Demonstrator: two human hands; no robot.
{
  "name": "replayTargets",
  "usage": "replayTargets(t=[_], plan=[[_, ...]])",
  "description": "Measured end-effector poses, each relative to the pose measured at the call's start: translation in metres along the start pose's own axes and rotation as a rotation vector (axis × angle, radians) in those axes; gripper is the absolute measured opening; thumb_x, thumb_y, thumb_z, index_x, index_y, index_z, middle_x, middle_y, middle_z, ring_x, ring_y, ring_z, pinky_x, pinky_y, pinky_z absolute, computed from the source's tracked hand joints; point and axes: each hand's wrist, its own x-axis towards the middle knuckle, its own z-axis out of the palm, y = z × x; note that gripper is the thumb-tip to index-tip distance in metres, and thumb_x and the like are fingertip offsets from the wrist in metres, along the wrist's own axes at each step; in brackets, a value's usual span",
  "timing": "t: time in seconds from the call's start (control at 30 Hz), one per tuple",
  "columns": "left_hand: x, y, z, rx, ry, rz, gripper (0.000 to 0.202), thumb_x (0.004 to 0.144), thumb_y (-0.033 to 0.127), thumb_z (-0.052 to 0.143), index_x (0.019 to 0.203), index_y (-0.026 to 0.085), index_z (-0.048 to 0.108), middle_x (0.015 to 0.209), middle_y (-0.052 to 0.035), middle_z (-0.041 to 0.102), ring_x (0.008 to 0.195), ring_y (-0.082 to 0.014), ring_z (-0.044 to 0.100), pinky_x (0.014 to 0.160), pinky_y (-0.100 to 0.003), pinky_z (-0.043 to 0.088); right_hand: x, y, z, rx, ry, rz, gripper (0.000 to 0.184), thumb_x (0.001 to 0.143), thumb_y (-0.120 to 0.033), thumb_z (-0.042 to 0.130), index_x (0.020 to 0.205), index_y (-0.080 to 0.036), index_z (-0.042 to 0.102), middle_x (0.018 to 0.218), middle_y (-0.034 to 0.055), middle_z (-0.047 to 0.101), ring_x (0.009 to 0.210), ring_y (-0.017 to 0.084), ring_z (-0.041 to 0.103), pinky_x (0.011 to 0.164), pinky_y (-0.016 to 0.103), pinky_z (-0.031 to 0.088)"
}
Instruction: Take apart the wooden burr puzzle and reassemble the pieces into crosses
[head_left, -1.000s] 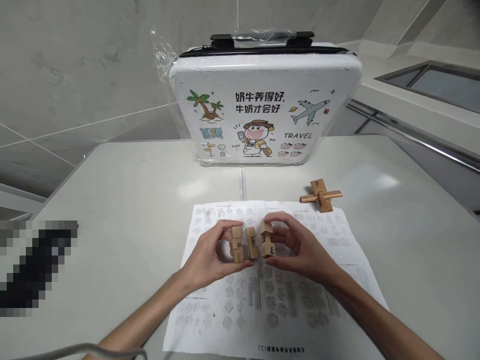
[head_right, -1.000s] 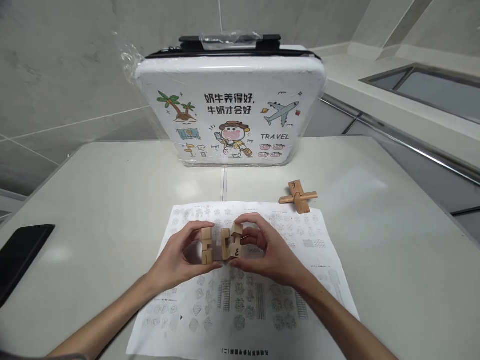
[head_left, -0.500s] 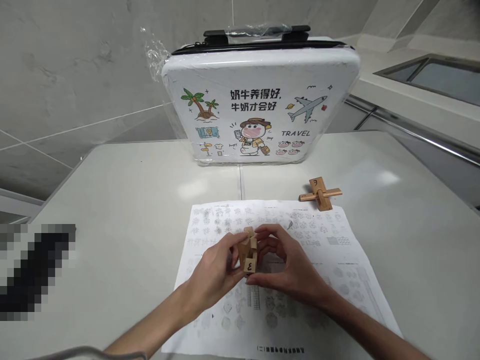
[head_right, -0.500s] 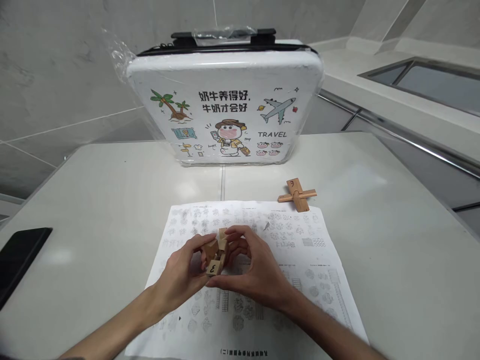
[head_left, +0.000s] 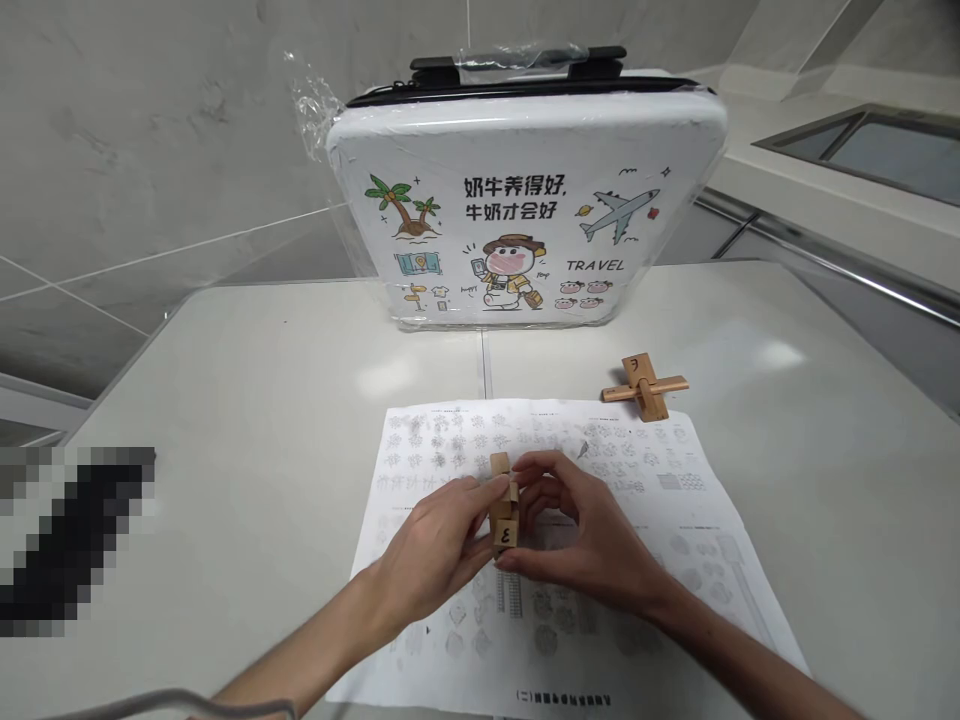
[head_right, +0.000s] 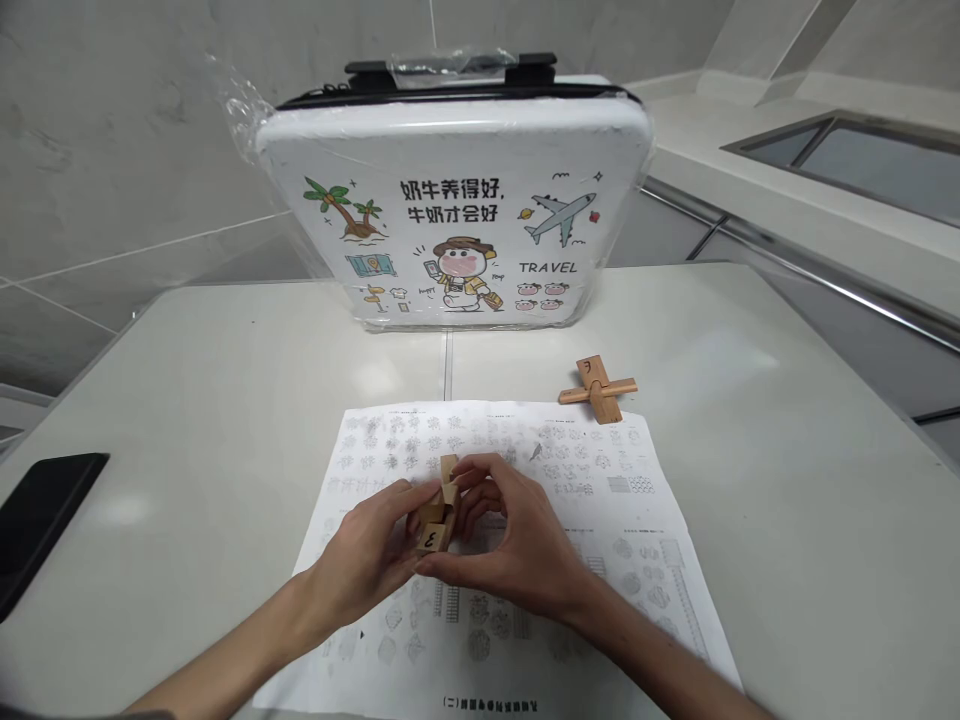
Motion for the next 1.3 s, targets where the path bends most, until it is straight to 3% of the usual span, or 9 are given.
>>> replayTargets(t=[0.33,0.47,0.57,0.67,0.8,0.97,1.17,1.3], plan=[[0.003,0.004,-0.004,-0.062,-0.068,-0.053,0.057,0.099,0.022,0.062,0.150,0.034,0.039,0.089,0.0018,0.062,0.068,-0.0142,0.061,0.061,-0.026,0.050,0.001,-0.006,-0.005,-0.033,-0.038,0.035,0.056,0.071,-0.034,0.097,0.115,-0.025,0.062,0.095,0.0015,0.073,0.077,0.019,0.071,0.073,0.036,0.062],[0.006,0.015,-0.005,-0.265,-0.043,-0.318,0.056,0.091,0.029,0.077,0.138,0.032,0.048,0.083,0.0051,0.059,0.069,-0.0142,0.063,0.063,-0.026,0.053,0.002,-0.005,-0.009,-0.010,-0.064,0.052,0.050,0.074,-0.032,0.095,0.114,-0.025,0.066,0.101,0.0021,0.072,0.085,0.020,0.071,0.078,0.035,0.062],[0.012,0.023,-0.008,-0.522,-0.035,-0.508,0.063,0.081,0.032,0.089,0.132,0.031,0.052,0.096,0.0011,0.068,0.085,-0.0189,0.071,0.072,-0.030,0.059,0.004,-0.003,-0.011,0.011,-0.075,0.007,0.035,0.082,-0.032,0.089,0.110,-0.026,0.069,0.103,0.0020,0.071,0.093,0.020,0.071,0.083,0.035,0.061],[0.017,0.028,-0.011,-0.682,-0.042,-0.584,0.067,0.074,0.030,0.094,0.128,0.031,0.055,0.108,-0.0015,0.070,0.094,-0.0212,0.071,0.075,-0.031,0.059,0.006,-0.001,-0.012,0.025,-0.071,-0.035,0.024,0.088,-0.031,0.084,0.107,-0.027,0.070,0.103,0.0015,0.070,0.092,0.019,0.070,0.082,0.034,0.061],[0.019,0.026,-0.012,-0.750,-0.031,-0.642,0.067,0.069,0.028,0.096,0.124,0.030,0.058,0.106,-0.0009,0.068,0.090,-0.0191,0.068,0.068,-0.027,0.055,0.006,-0.002,-0.013,-0.040,-0.065,-0.082,0.010,0.097,-0.031,0.075,0.104,-0.026,0.072,0.103,0.0024,0.072,0.092,0.019,0.071,0.081,0.033,0.060],[0.016,0.019,-0.010,-0.898,-0.047,-0.678,0.069,0.069,0.024,0.096,0.126,0.030,0.057,0.113,-0.0027,0.066,0.096,-0.0202,0.068,0.073,-0.029,0.057,0.004,-0.003,-0.015,-0.132,-0.112,-0.075,0.021,0.095,-0.027,0.077,0.114,-0.028,0.068,0.106,0.0010,0.076,0.093,0.018,0.072,0.084,0.034,0.060],[0.015,0.014,-0.008,-0.966,-0.077,-0.685,0.072,0.070,0.021,0.095,0.130,0.031,0.055,0.110,-0.0024,0.066,0.091,-0.0190,0.068,0.071,-0.029,0.055,0.002,0.001,-0.013,-0.251,-0.059,-0.197,0.011,0.100,-0.025,0.069,0.111,-0.026,0.067,0.099,0.0004,0.075,0.089,0.017,0.070,0.079,0.032,0.058],[0.014,0.016,-0.007,-0.967,-0.079,-0.662,0.071,0.070,0.019,0.095,0.128,0.031,0.056,0.110,-0.0028,0.065,0.098,-0.0215,0.068,0.072,-0.029,0.054,0.000,0.001,-0.010,-0.274,-0.013,-0.221,0.009,0.101,-0.025,0.067,0.111,-0.025,0.066,0.097,0.0016,0.075,0.087,0.018,0.070,0.076,0.032,0.058]])
